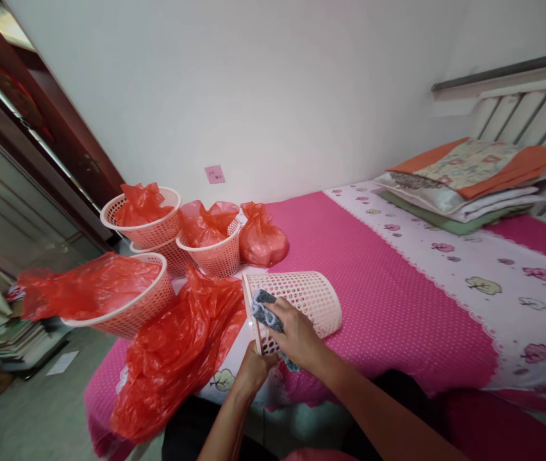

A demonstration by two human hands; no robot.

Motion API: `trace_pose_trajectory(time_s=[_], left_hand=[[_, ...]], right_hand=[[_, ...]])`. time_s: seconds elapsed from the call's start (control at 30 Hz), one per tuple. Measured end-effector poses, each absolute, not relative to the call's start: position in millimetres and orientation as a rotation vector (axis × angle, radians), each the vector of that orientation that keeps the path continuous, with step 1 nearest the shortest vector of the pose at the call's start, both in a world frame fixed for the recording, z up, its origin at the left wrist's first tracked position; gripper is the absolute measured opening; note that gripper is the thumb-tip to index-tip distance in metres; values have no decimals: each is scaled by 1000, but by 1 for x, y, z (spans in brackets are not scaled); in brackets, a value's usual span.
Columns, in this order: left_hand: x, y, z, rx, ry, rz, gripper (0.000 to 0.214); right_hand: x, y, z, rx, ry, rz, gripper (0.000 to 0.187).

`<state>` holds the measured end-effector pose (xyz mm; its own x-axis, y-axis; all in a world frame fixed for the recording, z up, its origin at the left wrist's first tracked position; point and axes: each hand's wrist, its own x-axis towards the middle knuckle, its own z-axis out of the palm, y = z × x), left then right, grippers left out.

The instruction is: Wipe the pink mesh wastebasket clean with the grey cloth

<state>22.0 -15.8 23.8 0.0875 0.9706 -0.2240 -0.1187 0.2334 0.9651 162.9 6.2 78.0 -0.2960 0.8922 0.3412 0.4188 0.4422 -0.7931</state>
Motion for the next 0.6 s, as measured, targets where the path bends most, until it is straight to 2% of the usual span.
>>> trace_pose_trajectory(time_s=[0.3, 0.47, 0.6], left_hand=[[13, -17, 29, 1074, 1205, 989, 27], [7, -17, 39, 1116, 1202, 936, 13], [-3, -16, 44, 1096, 1061, 850, 14]], right_hand=[[169, -18, 67, -1101, -1924, 846, 57], [174, -29, 60, -1104, -1973, 863, 54], [180, -35, 55, -1038, -1986, 901, 48]])
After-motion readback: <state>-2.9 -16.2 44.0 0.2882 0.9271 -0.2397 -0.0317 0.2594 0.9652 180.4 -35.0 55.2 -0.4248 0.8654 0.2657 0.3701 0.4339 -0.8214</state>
